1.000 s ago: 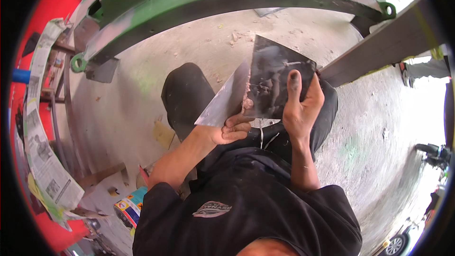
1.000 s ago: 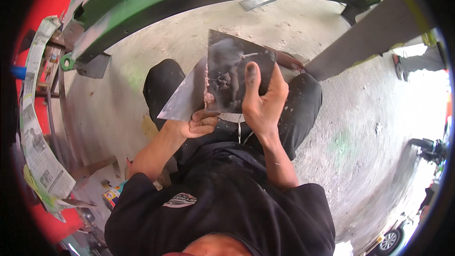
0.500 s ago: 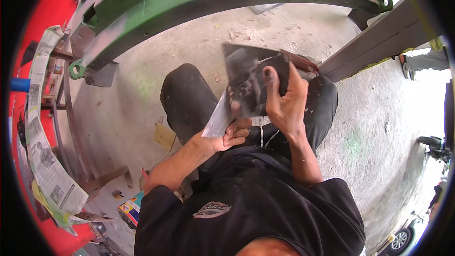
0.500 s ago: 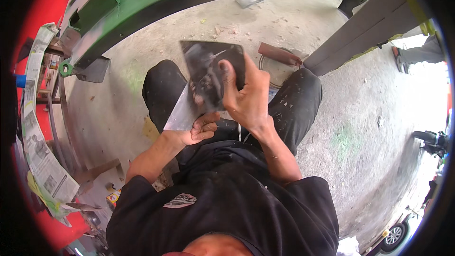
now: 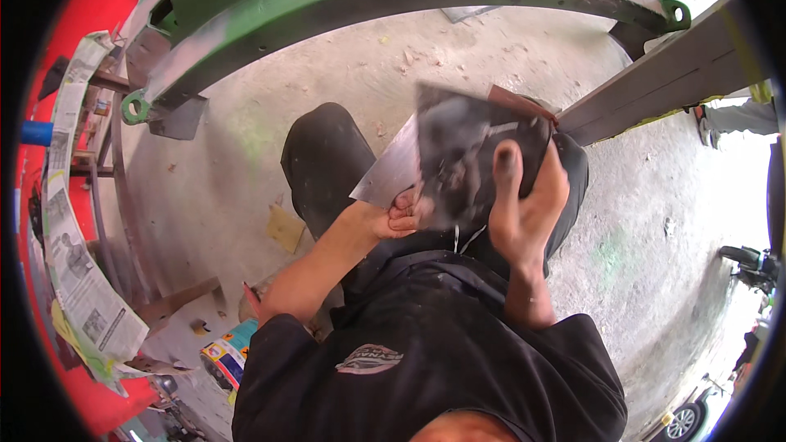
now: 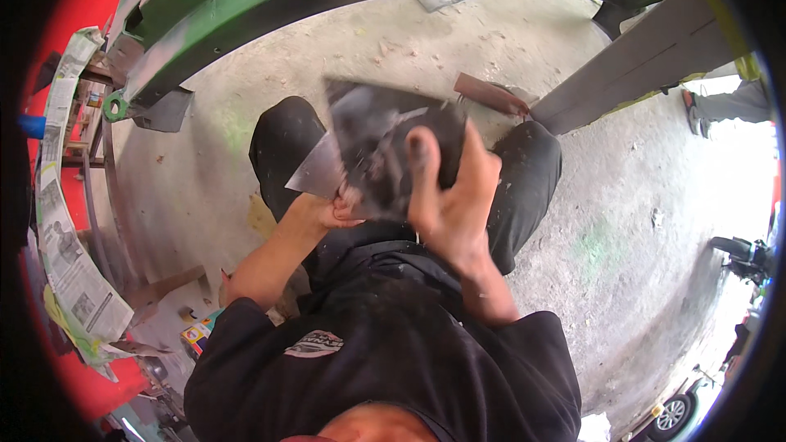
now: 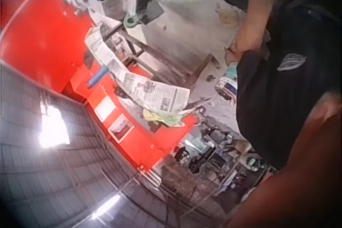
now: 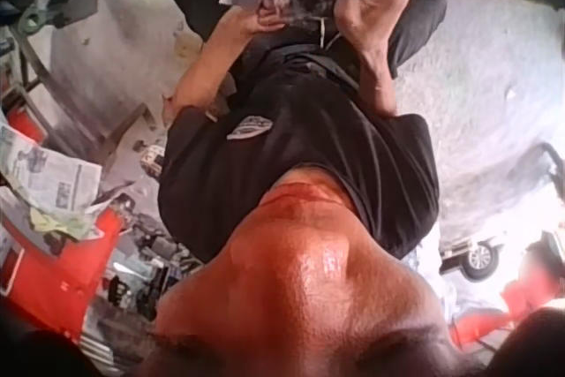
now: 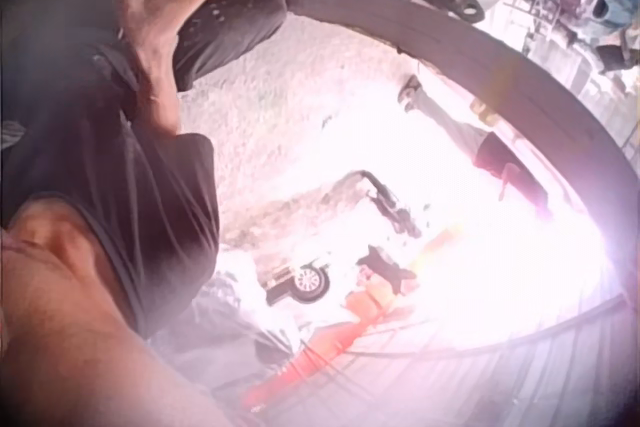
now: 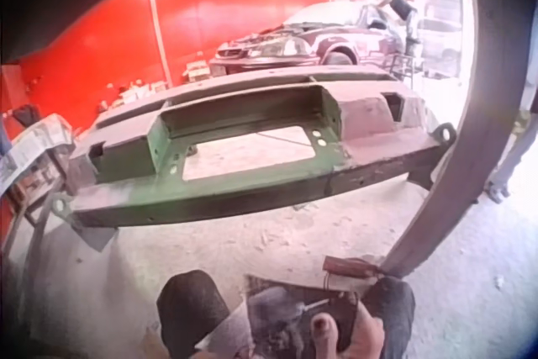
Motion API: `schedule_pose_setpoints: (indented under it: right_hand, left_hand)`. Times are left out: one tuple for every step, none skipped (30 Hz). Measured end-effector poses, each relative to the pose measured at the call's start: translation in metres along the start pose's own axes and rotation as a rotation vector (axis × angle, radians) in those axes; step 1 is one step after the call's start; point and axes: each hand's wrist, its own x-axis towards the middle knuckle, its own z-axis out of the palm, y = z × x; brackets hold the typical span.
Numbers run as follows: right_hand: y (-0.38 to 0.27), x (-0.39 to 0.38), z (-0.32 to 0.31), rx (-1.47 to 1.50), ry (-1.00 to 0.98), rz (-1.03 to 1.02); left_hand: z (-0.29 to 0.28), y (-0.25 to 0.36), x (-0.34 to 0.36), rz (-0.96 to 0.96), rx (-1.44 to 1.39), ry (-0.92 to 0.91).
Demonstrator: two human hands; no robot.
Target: The person mixes body filler using two metal spreaders, applies and smooths the filler onto a bumper with a spreader, and touches the filled areas by hand.
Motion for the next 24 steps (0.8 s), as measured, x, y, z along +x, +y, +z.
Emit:
schedule_pose_setpoints:
  right_hand:
    - [0.005,0.011,-0.002,0.01,0.014,0.031]
    - [0.012,0.017,0.001,0.01,0.014,-0.04]
    - [0.023,0.019,0.004,0.006,0.02,-0.109]
    - [0.025,0.019,0.008,0.021,-0.018,-0.109]
    - [0.022,0.02,0.009,0.05,-0.049,-0.066]
    - [0.02,0.019,0.012,0.066,-0.082,-0.079]
    - [0.019,0.015,0.016,0.081,-0.116,-0.087]
    - [0.018,0.012,0.02,0.081,-0.194,-0.093]
    - [0.017,0.006,0.026,0.063,-0.216,-0.082]
    - [0.016,0.004,0.03,0.12,-0.23,-0.078]
    - [0.015,0.001,0.034,0.178,-0.244,-0.074]
    - [0.016,-0.006,0.038,0.209,-0.204,-0.003]
    - [0.013,-0.01,0.039,0.212,-0.206,-0.003]
    - [0.01,-0.014,0.039,0.12,-0.185,-0.067]
    - [0.008,-0.017,0.039,0.029,-0.165,-0.132]
    - [0.003,-0.017,0.035,0.106,-0.206,0.006]
    - [0.004,-0.015,0.032,-0.008,-0.084,-0.075]
    - [0.011,-0.008,0.025,0.14,0.004,0.015]
    - [0.011,-0.002,0.021,0.314,0.075,0.098]
    - [0.013,0.005,0.013,0.219,0.031,0.049]
    - [0.017,0.01,0.007,0.118,-0.01,0.003]
    - [0.016,0.01,0.009,0.011,-0.032,-0.034]
    - [0.018,0.009,0.015,-0.006,-0.043,-0.188]
    - [0.019,0.006,0.02,0.044,-0.076,-0.152]
  left_hand:
    - [0.011,0.001,0.003,-0.016,-0.184,-0.592]
    - [0.023,0.0,0.001,-0.017,-0.186,-0.595]
    - [0.05,0.001,-0.002,-0.073,-0.172,-0.318]
    - [0.065,0.0,-0.006,-0.119,-0.154,-0.041]
    - [0.057,-0.002,-0.006,-0.12,-0.155,-0.044]
    - [0.044,-0.005,-0.009,-0.053,-0.03,-0.043]
    - [0.034,-0.009,-0.013,0.011,0.091,-0.038]
    - [0.027,-0.013,-0.015,0.017,0.088,-0.033]
    - [0.024,-0.016,-0.014,0.099,0.316,0.031]
    - [0.022,-0.019,-0.013,0.181,0.545,0.097]
    - [0.021,-0.021,-0.011,0.262,0.774,0.163]
    - [0.041,-0.019,-0.007,0.317,0.726,0.017]
    - [0.057,-0.016,-0.005,0.438,0.839,-0.115]
    - [0.047,-0.018,-0.002,0.475,0.714,-0.21]
    - [0.042,-0.018,0.001,0.51,0.587,-0.303]
    - [0.036,-0.007,0.0,0.509,0.506,-0.424]
    - [0.032,-0.02,-0.01,0.475,0.637,0.303]
    - [0.081,-0.018,-0.009,0.445,0.414,0.331]
    - [0.12,-0.017,-0.015,0.435,0.194,0.375]
    - [0.039,-0.001,-0.017,0.021,-0.143,-0.013]
    - [0.044,-0.003,-0.015,0.022,-0.145,-0.014]
    - [0.051,-0.006,-0.014,0.027,-0.038,0.017]
    - [0.055,-0.009,-0.012,0.033,0.07,0.047]
    - [0.06,-0.013,-0.009,0.165,0.049,-0.267]
